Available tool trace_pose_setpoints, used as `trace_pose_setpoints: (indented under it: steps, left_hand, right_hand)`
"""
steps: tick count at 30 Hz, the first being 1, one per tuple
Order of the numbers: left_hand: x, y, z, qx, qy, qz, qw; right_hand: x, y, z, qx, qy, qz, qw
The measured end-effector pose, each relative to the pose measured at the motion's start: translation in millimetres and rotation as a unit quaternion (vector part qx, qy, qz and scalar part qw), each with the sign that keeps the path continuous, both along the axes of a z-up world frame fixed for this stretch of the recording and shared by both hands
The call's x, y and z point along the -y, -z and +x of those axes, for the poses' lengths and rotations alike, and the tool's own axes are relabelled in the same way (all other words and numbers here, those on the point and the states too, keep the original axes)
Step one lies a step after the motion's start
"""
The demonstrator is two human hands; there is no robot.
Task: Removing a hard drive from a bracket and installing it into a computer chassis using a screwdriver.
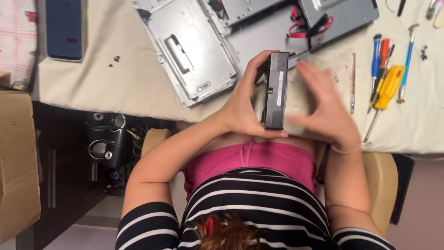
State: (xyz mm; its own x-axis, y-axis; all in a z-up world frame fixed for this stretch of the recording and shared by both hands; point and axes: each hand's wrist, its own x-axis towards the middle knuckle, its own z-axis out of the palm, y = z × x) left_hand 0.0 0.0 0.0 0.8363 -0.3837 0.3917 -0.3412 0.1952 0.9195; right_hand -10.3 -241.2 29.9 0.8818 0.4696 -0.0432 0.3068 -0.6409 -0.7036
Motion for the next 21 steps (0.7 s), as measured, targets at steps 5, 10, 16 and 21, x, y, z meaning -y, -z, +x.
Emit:
trace_pose_setpoints:
  steps: [5, 10, 16, 21]
  left_hand:
    - [1, -12, -2, -0.003, 0.018, 0.061, 0.998]
    - [1, -11, -5, -0.015, 0.034, 0.039, 0.999]
    - [1, -6, 0, 0.009, 0.079, 0.075, 0.994]
    - [6, 15, 4, 0.088, 0.072, 0.101, 0.988]
  right_hand:
    - [77, 62, -14, 0.19, 0.294, -0.177, 0.92]
    - [90, 81, -18, 0.199, 0.327, -0.265, 0.885]
    - [80, 63, -9, 0.22, 0.35, -0.257, 0.874]
    - [28, -2, -19, 0.217, 0.315, 0.276, 0.882]
